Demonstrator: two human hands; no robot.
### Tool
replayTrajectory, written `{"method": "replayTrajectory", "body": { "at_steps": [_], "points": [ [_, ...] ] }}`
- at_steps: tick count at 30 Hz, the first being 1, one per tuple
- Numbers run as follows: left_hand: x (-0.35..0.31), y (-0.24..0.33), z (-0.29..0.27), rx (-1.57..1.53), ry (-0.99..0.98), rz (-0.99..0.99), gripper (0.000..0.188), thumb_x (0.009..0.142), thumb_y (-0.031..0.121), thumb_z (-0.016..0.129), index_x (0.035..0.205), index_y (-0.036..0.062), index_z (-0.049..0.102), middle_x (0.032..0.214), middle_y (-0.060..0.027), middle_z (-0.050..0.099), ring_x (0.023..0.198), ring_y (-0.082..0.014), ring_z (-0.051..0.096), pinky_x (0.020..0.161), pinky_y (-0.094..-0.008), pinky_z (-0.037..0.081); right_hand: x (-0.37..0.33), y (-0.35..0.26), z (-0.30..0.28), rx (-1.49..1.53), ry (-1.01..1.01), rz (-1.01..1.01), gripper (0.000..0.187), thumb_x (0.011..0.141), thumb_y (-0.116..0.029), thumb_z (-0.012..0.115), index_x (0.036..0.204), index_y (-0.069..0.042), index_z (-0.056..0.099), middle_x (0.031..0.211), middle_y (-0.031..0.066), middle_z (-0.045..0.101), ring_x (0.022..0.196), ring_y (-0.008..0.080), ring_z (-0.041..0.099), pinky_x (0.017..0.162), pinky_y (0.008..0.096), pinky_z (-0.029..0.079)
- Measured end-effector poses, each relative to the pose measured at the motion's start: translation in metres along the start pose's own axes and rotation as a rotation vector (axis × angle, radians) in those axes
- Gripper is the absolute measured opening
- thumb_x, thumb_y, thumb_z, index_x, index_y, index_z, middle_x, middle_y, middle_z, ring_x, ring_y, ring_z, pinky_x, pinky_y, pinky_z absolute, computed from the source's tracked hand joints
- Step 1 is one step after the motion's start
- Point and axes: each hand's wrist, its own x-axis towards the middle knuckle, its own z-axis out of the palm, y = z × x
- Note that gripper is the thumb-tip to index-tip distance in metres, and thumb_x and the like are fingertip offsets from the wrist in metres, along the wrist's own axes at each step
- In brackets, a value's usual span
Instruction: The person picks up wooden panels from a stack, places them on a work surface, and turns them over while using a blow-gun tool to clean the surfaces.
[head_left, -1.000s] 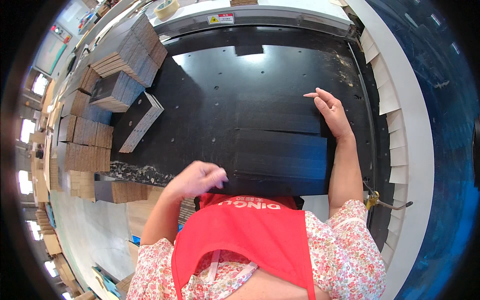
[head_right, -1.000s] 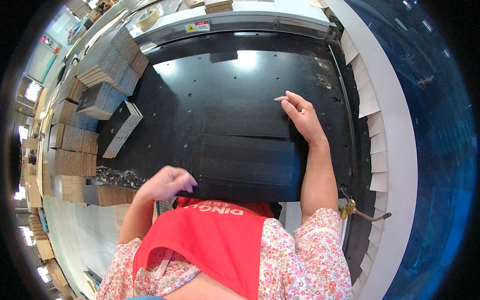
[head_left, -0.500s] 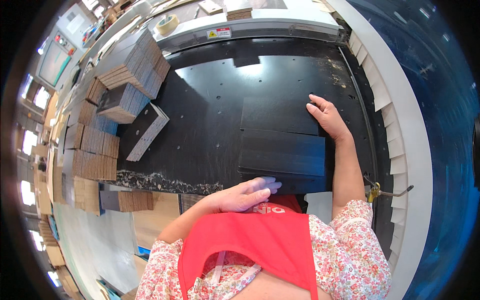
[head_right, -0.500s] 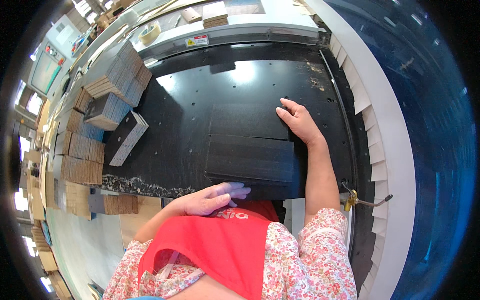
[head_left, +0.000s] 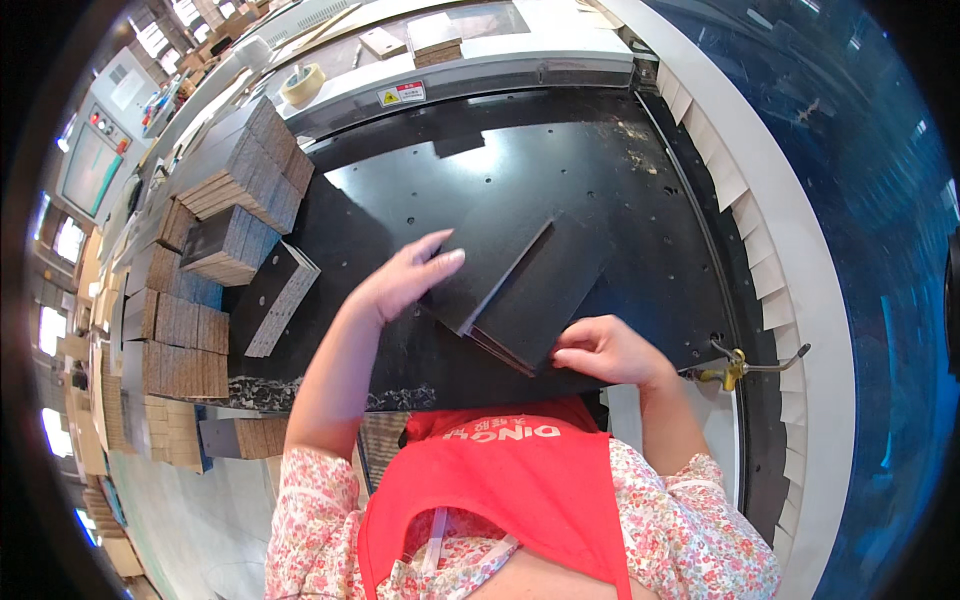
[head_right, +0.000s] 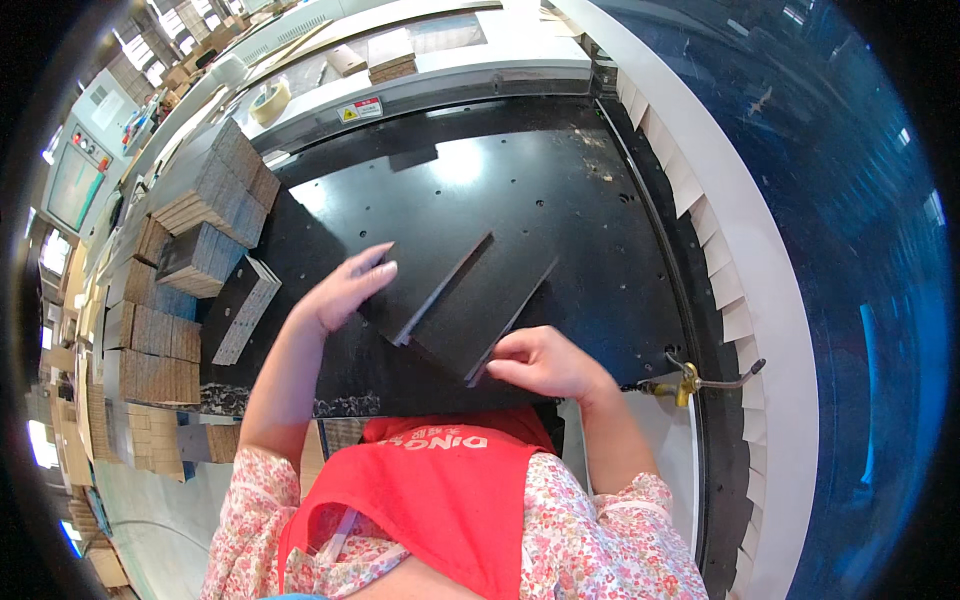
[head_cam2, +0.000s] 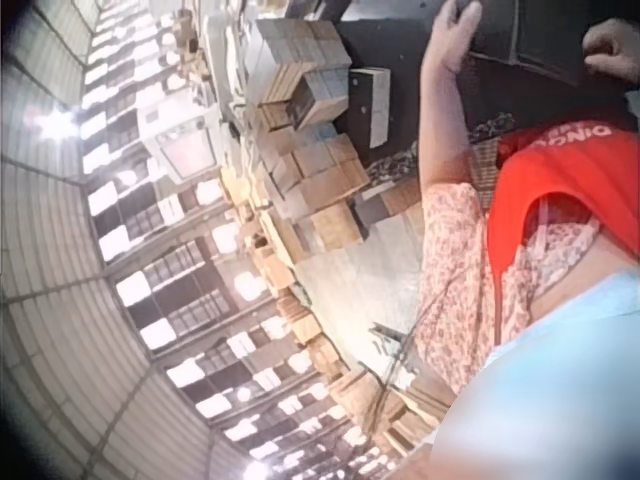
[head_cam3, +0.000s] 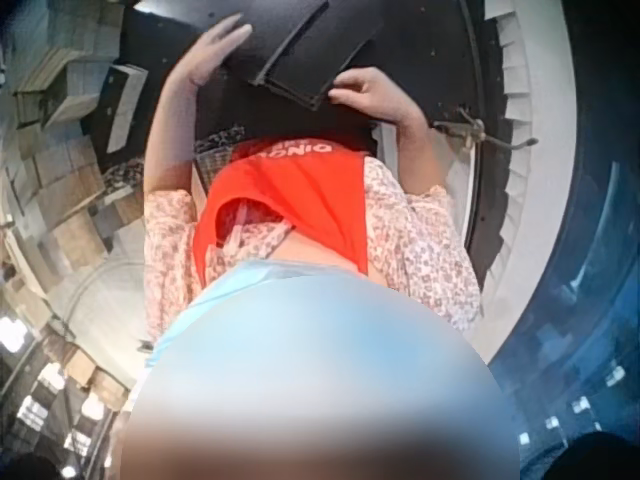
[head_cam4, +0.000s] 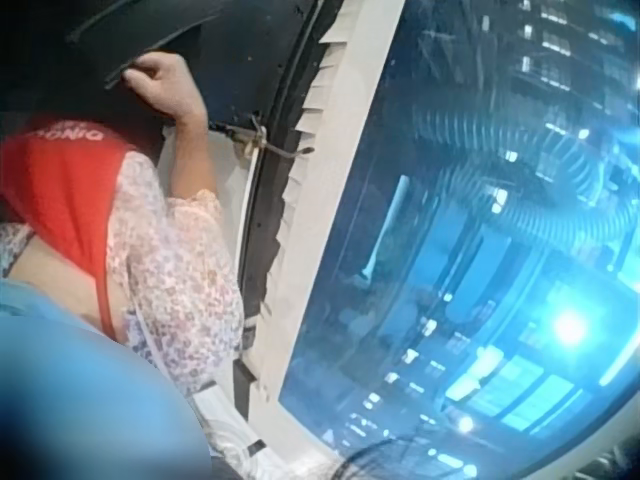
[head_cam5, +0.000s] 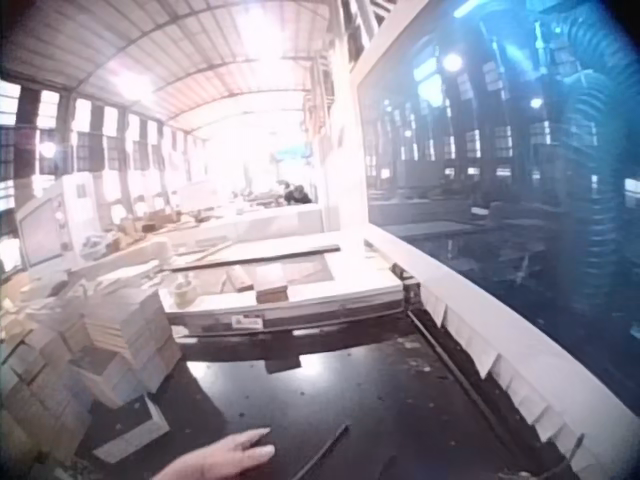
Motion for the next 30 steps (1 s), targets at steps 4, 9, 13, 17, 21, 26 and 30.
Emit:
{"method": "replayTrajectory", "body": {
  "at_steps": [4,9,13,17,21,26,30],
  "points": [
    [0.048,0.018,-0.018,0.139,-0.169,0.034,0.071,0.09,0.053,0.061,0.137,0.001,0.051,0.135,-0.0154,0.055,0.126,-0.0222,0.049,0.106,-0.034,0.037,0.01,-0.002,0.024,-0.04,-0.157,-0.006,0.021,0.091,-0.012,0.064,0.103,0.005,0.068,0.091,0.0095,0.071,0.085,0.0138,0.065,0.078,0.0275,0.052],
    [0.105,0.015,-0.007,-0.101,-0.053,0.046,0.05,0.095,0.045,0.06,0.124,0.004,0.062,0.118,-0.0122,0.066,0.108,-0.0182,0.06,0.098,-0.0333,0.046,0.018,0.002,0.043,-0.104,-0.11,-0.091,0.026,0.091,-0.013,0.064,0.11,0.005,0.066,0.1,0.0143,0.071,0.087,0.0181,0.067,0.078,0.03,0.053],
    [0.115,0.0,-0.009,-0.245,0.105,0.234,0.042,0.096,0.04,0.061,0.12,0.0058,0.063,0.111,-0.0096,0.069,0.103,-0.0179,0.063,0.095,-0.0335,0.047,0.015,-0.015,0.04,-0.252,-0.094,-0.188,0.022,0.088,-0.011,0.066,0.104,0.005,0.066,0.096,0.0156,0.07,0.085,0.0246,0.068,0.076,0.0317,0.054],
    [0.083,-0.003,-0.005,-0.198,0.317,0.217,0.041,0.099,0.041,0.054,0.119,0.006,0.063,0.109,-0.0078,0.069,0.101,-0.0158,0.063,0.089,-0.0306,0.048,0.006,-0.041,0.009,-0.375,0.068,-0.339,0.01,0.086,-0.004,0.066,0.094,0.003,0.065,0.085,0.013,0.066,0.077,0.0236,0.066,0.069,0.0306,0.052],
    [0.065,-0.048,-0.006,-0.49,0.425,0.217,0.039,0.101,0.039,0.052,0.111,0.0047,0.067,0.097,-0.0045,0.07,0.089,-0.0132,0.063,0.08,-0.0287,0.049,0.02,-0.053,-0.011,-0.521,0.434,-0.366,0.008,0.083,-0.002,0.067,0.087,0.003,0.062,0.081,0.0148,0.063,0.074,0.03,0.064,0.068,0.0354,0.051],
    [0.051,-0.07,0.014,-0.386,0.478,0.365,0.034,0.102,0.031,0.051,0.115,0.0028,0.065,0.103,-0.0038,0.068,0.094,-0.011,0.062,0.083,-0.0268,0.049,0.053,-0.056,-0.013,-1.005,0.466,-0.464,0.022,0.078,-0.01,0.074,0.096,-0.003,0.064,0.109,0.0112,0.063,0.103,0.0295,0.061,0.086,0.0391,0.049],
    [0.045,-0.069,0.02,-0.338,0.505,0.433,0.034,0.103,0.028,0.05,0.116,-0.0003,0.064,0.106,-0.0066,0.068,0.097,-0.0143,0.064,0.089,-0.0289,0.05,0.083,-0.062,-0.007,-1.262,0.306,-0.427,0.039,0.074,-0.018,0.079,0.108,-0.006,0.064,0.131,0.0152,0.054,0.125,0.0308,0.049,0.101,0.0435,0.041]
  ]
}}
